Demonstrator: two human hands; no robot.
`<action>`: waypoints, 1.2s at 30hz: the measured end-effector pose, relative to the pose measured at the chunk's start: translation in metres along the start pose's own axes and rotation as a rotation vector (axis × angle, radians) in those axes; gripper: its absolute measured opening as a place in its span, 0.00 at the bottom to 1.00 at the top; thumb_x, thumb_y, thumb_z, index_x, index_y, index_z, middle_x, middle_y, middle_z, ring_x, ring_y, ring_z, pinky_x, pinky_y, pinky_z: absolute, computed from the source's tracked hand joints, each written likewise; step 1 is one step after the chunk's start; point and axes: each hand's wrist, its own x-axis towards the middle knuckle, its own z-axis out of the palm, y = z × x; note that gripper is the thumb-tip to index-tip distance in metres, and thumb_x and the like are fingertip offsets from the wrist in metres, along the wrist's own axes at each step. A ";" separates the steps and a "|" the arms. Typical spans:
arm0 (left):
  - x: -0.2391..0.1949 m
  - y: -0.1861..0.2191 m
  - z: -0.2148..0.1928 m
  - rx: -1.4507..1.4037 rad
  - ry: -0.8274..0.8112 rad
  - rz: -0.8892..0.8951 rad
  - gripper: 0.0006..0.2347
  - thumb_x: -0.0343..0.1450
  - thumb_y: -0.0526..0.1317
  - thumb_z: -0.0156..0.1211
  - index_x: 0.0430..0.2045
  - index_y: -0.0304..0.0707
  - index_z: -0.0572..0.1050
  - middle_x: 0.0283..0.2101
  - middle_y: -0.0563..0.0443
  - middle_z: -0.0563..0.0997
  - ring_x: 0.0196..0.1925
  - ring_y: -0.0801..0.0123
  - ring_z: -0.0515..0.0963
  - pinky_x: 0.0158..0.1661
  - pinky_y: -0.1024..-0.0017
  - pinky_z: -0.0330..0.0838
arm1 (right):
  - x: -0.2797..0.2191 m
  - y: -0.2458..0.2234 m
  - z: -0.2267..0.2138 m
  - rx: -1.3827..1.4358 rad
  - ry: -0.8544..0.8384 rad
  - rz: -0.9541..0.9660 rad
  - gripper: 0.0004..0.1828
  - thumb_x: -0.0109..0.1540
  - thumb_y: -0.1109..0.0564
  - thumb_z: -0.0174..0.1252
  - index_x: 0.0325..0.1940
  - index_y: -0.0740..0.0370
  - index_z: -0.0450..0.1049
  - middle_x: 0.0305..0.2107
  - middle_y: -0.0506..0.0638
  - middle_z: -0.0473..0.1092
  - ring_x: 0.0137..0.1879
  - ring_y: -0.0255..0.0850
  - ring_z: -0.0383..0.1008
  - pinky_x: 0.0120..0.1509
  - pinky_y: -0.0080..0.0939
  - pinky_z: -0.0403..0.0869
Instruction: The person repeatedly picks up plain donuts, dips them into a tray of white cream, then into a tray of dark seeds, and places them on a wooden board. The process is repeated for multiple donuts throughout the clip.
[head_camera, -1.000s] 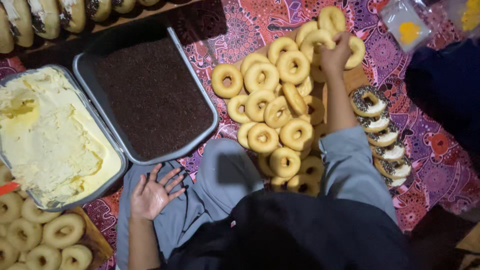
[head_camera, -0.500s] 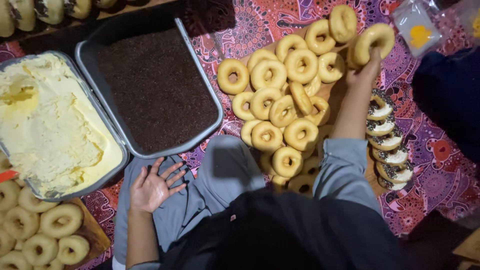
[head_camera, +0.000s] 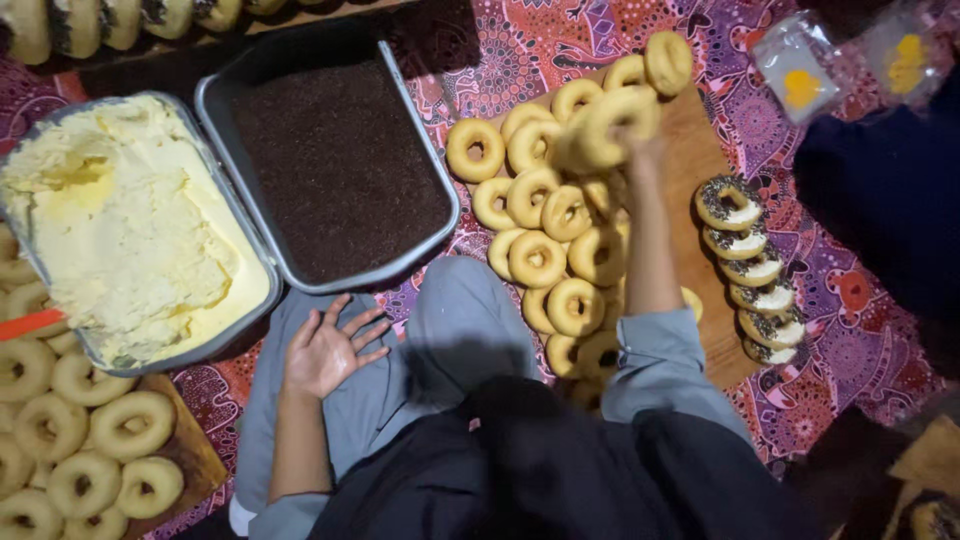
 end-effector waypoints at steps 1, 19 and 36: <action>0.001 -0.001 -0.002 0.003 -0.022 0.002 0.22 0.76 0.57 0.48 0.63 0.52 0.66 0.69 0.28 0.64 0.71 0.34 0.62 0.62 0.32 0.58 | -0.015 0.005 0.022 -0.295 0.010 -0.133 0.31 0.57 0.61 0.70 0.63 0.69 0.72 0.48 0.57 0.76 0.49 0.43 0.78 0.52 0.44 0.79; -0.061 0.000 0.010 0.015 0.489 1.036 0.17 0.73 0.41 0.58 0.55 0.33 0.70 0.53 0.46 0.79 0.55 0.61 0.79 0.54 0.62 0.76 | -0.323 0.152 0.301 -0.356 -0.816 -0.113 0.20 0.61 0.55 0.59 0.56 0.60 0.68 0.40 0.51 0.70 0.44 0.38 0.72 0.47 0.41 0.74; -0.133 0.093 -0.101 -0.397 0.427 0.998 0.28 0.73 0.61 0.41 0.53 0.36 0.73 0.53 0.44 0.79 0.54 0.58 0.79 0.56 0.56 0.72 | -0.387 0.167 0.482 -0.632 -1.642 -0.854 0.21 0.54 0.57 0.71 0.51 0.61 0.79 0.40 0.55 0.76 0.47 0.52 0.77 0.54 0.49 0.74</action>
